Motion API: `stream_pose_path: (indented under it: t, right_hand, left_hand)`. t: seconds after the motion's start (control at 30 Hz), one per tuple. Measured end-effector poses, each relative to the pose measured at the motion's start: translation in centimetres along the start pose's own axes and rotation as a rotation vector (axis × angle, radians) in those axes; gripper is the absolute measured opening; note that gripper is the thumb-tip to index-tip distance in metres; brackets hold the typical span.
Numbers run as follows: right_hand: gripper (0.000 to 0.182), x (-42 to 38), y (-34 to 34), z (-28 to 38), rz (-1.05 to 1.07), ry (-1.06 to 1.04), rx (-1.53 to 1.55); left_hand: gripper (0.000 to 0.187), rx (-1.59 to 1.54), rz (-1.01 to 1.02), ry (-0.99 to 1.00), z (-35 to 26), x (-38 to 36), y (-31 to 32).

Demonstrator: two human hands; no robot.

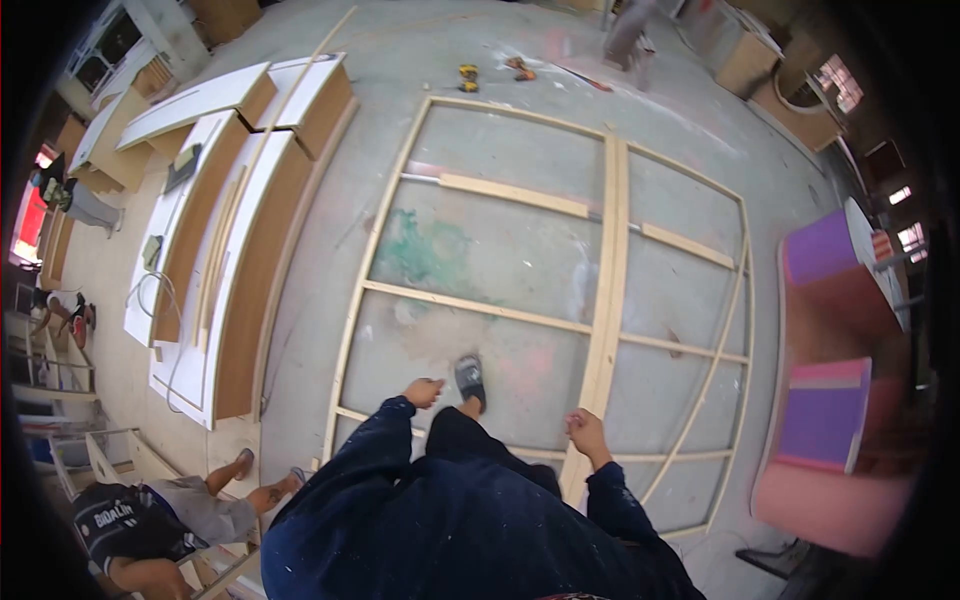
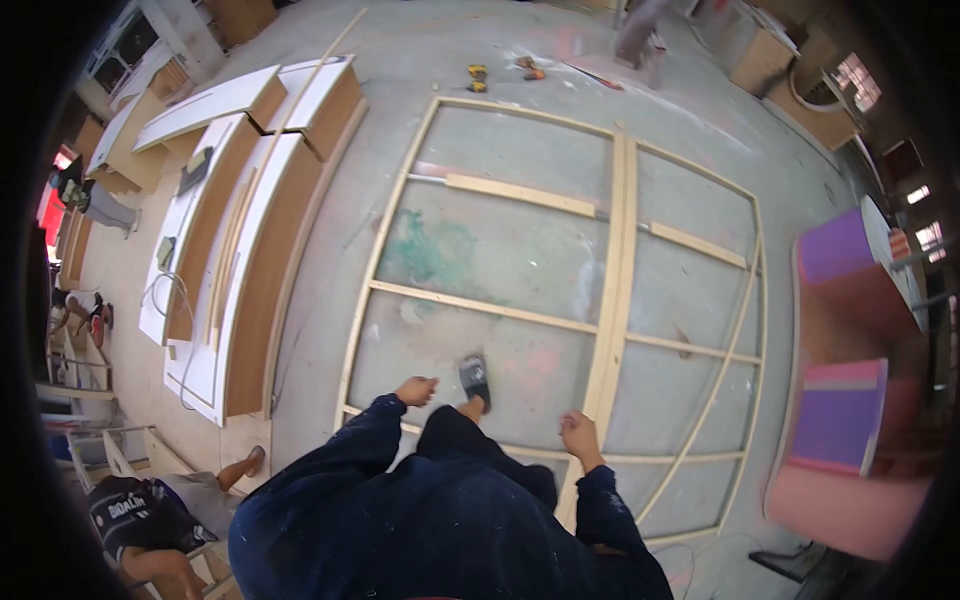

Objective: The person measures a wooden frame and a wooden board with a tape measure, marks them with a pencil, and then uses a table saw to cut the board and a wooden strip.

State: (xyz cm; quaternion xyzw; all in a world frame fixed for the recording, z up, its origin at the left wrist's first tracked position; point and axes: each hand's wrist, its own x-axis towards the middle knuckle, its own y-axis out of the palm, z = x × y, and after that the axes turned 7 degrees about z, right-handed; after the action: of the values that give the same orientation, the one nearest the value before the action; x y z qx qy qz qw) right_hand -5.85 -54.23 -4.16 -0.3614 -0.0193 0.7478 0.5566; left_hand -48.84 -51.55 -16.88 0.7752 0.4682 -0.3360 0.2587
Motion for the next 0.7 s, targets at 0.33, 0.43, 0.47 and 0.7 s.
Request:
stream_pose_path:
  t: [0.33,0.43,0.47,0.7]
  right_hand:
    - [0.018,10.3,-5.9,0.2,-0.027,0.325,0.074]
    - [0.023,13.9,-7.1,1.2,0.020,-0.004,-0.393]
    - [0.026,18.1,-7.1,2.1,0.012,0.335,-0.105]
    - [0.027,37.5,-8.2,7.3,0.073,0.267,-0.265]
  left_hand:
    - [0.029,-0.329,-0.073,0.043,-18.2,-2.2,-9.3]
    - [0.026,-0.434,-0.056,0.091,-19.2,-0.5,-12.0]
    - [0.024,-0.561,-0.064,0.058,-20.0,1.7,-14.3]
    - [0.038,-0.591,-0.271,0.041,-25.7,7.4,-23.8]
